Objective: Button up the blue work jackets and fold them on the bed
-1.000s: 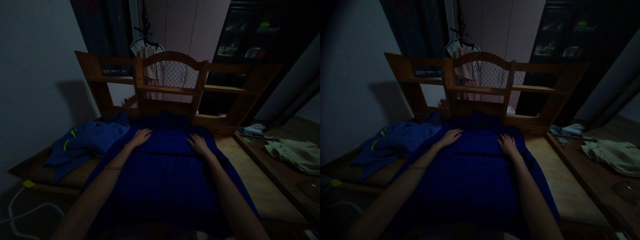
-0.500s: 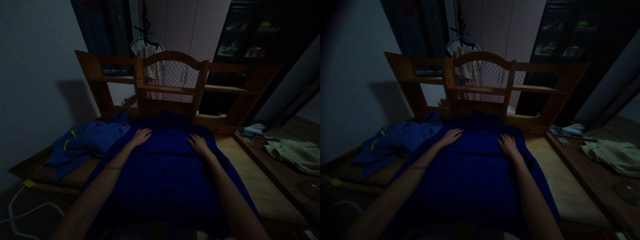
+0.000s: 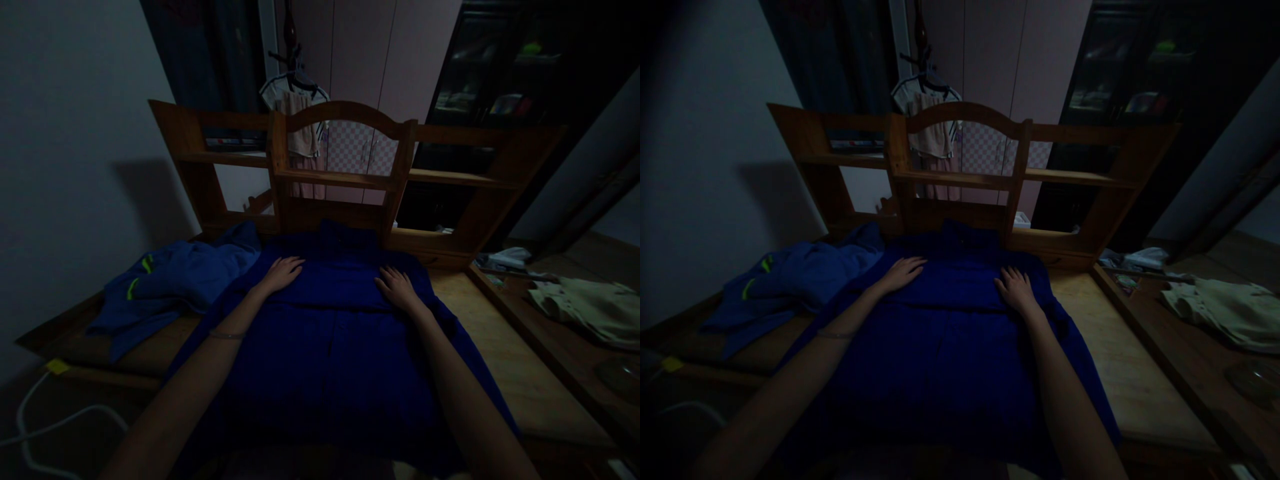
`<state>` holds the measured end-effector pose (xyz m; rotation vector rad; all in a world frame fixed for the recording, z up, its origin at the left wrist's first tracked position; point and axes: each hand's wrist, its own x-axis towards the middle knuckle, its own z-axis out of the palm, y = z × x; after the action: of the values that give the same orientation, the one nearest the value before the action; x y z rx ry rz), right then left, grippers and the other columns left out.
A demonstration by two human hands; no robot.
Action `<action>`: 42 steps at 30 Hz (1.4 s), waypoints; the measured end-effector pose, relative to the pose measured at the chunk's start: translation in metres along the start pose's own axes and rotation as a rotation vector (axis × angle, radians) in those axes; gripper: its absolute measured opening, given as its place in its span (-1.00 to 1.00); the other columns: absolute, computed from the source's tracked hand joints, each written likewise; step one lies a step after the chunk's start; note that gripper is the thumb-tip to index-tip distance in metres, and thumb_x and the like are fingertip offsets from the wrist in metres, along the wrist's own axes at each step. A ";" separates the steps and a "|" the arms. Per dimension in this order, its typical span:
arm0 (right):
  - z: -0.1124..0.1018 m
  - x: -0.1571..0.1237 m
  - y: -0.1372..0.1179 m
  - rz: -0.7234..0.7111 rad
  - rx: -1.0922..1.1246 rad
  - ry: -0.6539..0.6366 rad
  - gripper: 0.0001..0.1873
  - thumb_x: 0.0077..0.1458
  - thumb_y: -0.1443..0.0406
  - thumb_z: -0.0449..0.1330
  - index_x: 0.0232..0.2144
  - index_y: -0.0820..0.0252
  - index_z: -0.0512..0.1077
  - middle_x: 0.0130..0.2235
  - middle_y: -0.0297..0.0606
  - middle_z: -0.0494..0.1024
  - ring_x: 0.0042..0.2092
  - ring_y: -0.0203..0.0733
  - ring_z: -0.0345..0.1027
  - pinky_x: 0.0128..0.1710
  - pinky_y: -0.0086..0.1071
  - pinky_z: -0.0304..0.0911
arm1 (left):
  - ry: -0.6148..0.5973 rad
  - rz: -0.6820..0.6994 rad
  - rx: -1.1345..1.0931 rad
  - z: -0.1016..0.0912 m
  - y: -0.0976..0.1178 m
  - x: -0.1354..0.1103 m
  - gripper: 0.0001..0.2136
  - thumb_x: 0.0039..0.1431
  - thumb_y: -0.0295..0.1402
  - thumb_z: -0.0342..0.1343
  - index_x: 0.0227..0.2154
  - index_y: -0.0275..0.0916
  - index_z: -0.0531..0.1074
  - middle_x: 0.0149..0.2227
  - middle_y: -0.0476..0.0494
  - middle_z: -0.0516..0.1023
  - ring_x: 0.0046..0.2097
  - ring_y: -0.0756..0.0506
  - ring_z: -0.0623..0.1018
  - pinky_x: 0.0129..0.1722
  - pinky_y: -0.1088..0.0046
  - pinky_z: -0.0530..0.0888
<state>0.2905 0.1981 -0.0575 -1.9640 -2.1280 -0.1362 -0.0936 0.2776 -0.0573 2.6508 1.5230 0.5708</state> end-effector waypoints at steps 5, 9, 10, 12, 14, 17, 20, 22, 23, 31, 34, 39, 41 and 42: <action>-0.002 -0.001 -0.001 -0.005 0.001 -0.001 -0.38 0.25 -0.02 -0.22 0.23 0.16 0.09 0.27 -0.11 0.07 0.30 -0.01 -0.18 0.22 -0.02 -0.24 | -0.005 0.004 0.003 0.001 -0.001 0.000 -0.56 0.29 -0.09 -0.31 0.15 -0.01 0.20 0.21 -0.08 0.24 0.24 -0.13 0.21 0.23 0.09 0.03; -0.001 -0.001 -0.001 -0.004 -0.001 0.004 -0.39 0.26 -0.01 -0.22 0.23 0.15 0.09 0.27 -0.12 0.08 0.30 -0.02 -0.18 0.22 -0.02 -0.24 | -0.008 -0.009 0.005 0.001 -0.001 0.001 -0.56 0.29 -0.10 -0.30 0.15 -0.01 0.21 0.22 -0.07 0.24 0.23 -0.13 0.22 0.23 0.09 0.04; -0.001 -0.001 -0.001 0.000 -0.003 0.006 -0.39 0.26 -0.01 -0.22 0.22 0.15 0.10 0.27 -0.12 0.08 0.30 -0.02 -0.18 0.22 -0.02 -0.24 | -0.009 -0.011 0.005 0.001 -0.001 0.001 -0.57 0.29 -0.10 -0.30 0.14 -0.01 0.21 0.22 -0.07 0.23 0.23 -0.13 0.22 0.23 0.10 0.04; 0.000 0.000 -0.001 0.002 -0.005 0.003 -0.39 0.26 -0.01 -0.22 0.23 0.16 0.10 0.27 -0.12 0.07 0.30 -0.02 -0.18 0.22 -0.02 -0.24 | -0.007 -0.010 0.002 0.000 0.000 0.001 -0.56 0.29 -0.10 -0.30 0.15 -0.01 0.21 0.22 -0.07 0.23 0.24 -0.12 0.21 0.23 0.10 0.04; 0.000 0.000 -0.001 0.001 -0.006 0.000 -0.38 0.26 -0.01 -0.22 0.23 0.15 0.09 0.27 -0.12 0.07 0.30 -0.02 -0.18 0.22 -0.02 -0.25 | -0.005 -0.006 -0.001 0.000 0.001 0.000 -0.56 0.29 -0.09 -0.31 0.15 -0.01 0.20 0.22 -0.07 0.24 0.24 -0.12 0.21 0.23 0.10 0.04; 0.000 -0.001 -0.001 -0.006 -0.006 0.003 -0.38 0.26 -0.01 -0.22 0.23 0.14 0.09 0.27 -0.13 0.08 0.30 -0.02 -0.19 0.23 -0.01 -0.25 | -0.001 0.000 -0.002 -0.001 0.001 0.000 -0.55 0.29 -0.08 -0.32 0.15 -0.01 0.21 0.22 -0.07 0.24 0.24 -0.13 0.21 0.23 0.09 0.04; 0.000 -0.001 0.000 -0.009 -0.002 0.005 -0.38 0.26 -0.01 -0.22 0.23 0.15 0.09 0.27 -0.13 0.08 0.30 -0.01 -0.19 0.23 -0.01 -0.25 | 0.000 -0.003 -0.001 0.000 0.001 0.000 -0.56 0.29 -0.09 -0.32 0.15 -0.01 0.20 0.22 -0.07 0.24 0.24 -0.12 0.21 0.24 0.10 0.03; 0.001 -0.001 0.000 -0.008 0.001 0.007 -0.38 0.25 -0.02 -0.22 0.23 0.16 0.09 0.27 -0.13 0.08 0.30 -0.01 -0.18 0.23 -0.01 -0.25 | -0.004 -0.004 0.002 0.000 0.000 0.000 -0.56 0.29 -0.09 -0.31 0.15 -0.01 0.20 0.22 -0.07 0.23 0.24 -0.12 0.21 0.24 0.10 0.04; 0.001 0.000 0.000 -0.006 0.002 0.006 -0.38 0.25 -0.02 -0.21 0.23 0.16 0.09 0.27 -0.12 0.08 0.30 -0.01 -0.18 0.23 -0.01 -0.25 | -0.006 -0.004 0.003 0.000 0.000 0.000 -0.56 0.29 -0.09 -0.32 0.15 -0.01 0.20 0.22 -0.07 0.23 0.24 -0.13 0.21 0.24 0.10 0.03; 0.000 0.000 0.000 -0.009 0.001 0.004 -0.38 0.25 -0.02 -0.22 0.23 0.16 0.09 0.27 -0.13 0.09 0.30 -0.02 -0.18 0.23 -0.03 -0.25 | -0.004 -0.005 0.004 0.001 -0.001 0.000 -0.56 0.29 -0.09 -0.31 0.15 -0.01 0.20 0.22 -0.07 0.23 0.24 -0.12 0.20 0.24 0.10 0.03; 0.000 0.000 0.000 -0.011 -0.002 0.007 -0.38 0.26 -0.01 -0.21 0.23 0.16 0.09 0.26 -0.11 0.09 0.29 -0.02 -0.17 0.23 -0.03 -0.25 | 0.000 0.004 0.005 0.001 -0.001 0.000 -0.56 0.29 -0.09 -0.31 0.15 -0.01 0.20 0.21 -0.08 0.24 0.24 -0.11 0.21 0.24 0.11 0.03; 0.000 0.001 0.000 -0.004 -0.009 -0.009 -0.38 0.26 -0.01 -0.21 0.24 0.16 0.07 0.27 -0.09 0.07 0.30 -0.01 -0.19 0.22 0.00 -0.27 | -0.013 -0.001 0.013 0.001 -0.001 0.001 -0.56 0.29 -0.09 -0.31 0.15 -0.03 0.20 0.22 -0.09 0.23 0.24 -0.11 0.21 0.23 0.11 0.04; 0.000 0.001 0.000 0.001 -0.008 -0.027 -0.38 0.26 -0.01 -0.21 0.24 0.17 0.07 0.27 -0.09 0.06 0.30 0.00 -0.20 0.22 0.00 -0.27 | -0.011 -0.005 0.012 0.002 -0.001 0.001 -0.56 0.30 -0.10 -0.31 0.15 -0.03 0.20 0.22 -0.09 0.23 0.24 -0.11 0.20 0.23 0.10 0.03; 0.000 0.001 0.000 0.003 -0.005 -0.031 -0.38 0.26 -0.01 -0.21 0.24 0.18 0.07 0.27 -0.08 0.06 0.30 0.00 -0.20 0.22 0.00 -0.27 | -0.007 -0.004 0.009 0.002 -0.001 0.001 -0.56 0.30 -0.10 -0.32 0.15 -0.03 0.20 0.22 -0.09 0.23 0.24 -0.11 0.20 0.23 0.10 0.02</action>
<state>0.2901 0.1990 -0.0570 -1.9847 -2.1462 -0.1116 -0.0940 0.2791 -0.0591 2.6530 1.5326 0.5549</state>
